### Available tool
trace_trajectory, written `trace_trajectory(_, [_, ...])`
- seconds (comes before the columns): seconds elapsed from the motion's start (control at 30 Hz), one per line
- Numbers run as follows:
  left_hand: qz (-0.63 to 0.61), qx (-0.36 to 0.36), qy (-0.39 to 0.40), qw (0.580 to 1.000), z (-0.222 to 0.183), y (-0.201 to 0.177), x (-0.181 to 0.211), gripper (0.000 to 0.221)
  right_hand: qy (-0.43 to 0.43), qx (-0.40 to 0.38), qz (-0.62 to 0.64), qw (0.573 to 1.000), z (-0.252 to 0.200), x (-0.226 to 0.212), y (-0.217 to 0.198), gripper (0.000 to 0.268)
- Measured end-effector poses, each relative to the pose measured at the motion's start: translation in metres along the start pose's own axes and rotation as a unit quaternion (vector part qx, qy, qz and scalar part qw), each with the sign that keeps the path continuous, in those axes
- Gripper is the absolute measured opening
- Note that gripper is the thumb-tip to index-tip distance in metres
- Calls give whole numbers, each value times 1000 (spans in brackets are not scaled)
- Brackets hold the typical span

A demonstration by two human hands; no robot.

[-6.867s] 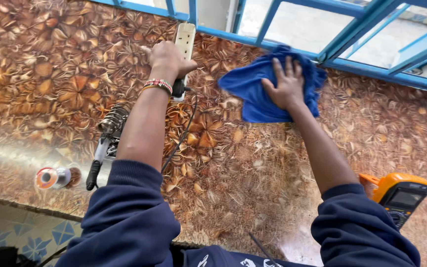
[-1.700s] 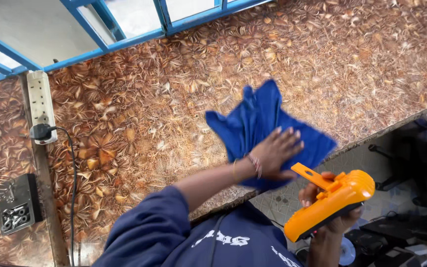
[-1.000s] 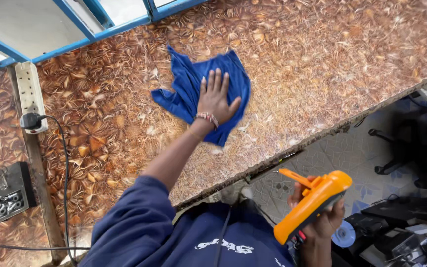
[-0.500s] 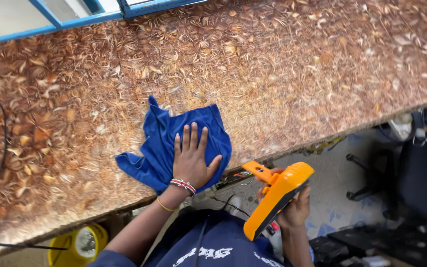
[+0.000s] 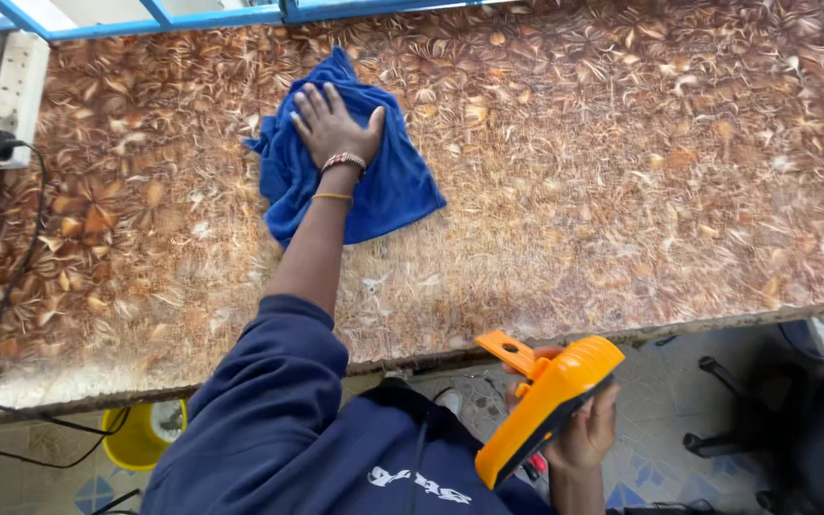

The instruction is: The person cleans a multimeter with a cloth.

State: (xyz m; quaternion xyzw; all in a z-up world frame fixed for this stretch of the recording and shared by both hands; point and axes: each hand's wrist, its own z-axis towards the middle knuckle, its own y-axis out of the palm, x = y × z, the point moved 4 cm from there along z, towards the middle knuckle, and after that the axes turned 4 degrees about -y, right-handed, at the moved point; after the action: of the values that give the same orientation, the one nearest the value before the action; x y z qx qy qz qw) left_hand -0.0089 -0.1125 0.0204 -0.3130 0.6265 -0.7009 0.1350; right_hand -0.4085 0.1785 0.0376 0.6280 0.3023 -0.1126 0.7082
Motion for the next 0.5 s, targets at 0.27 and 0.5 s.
trace_trajectory(0.27, [39, -126, 109, 985, 15, -37, -10, 132, -54, 220, 5, 974, -18, -11, -56, 80])
trace_trajectory(0.5, [133, 1, -133, 982, 111, 91, 206, 120, -128, 162, -30, 978, -4, -42, -39, 76])
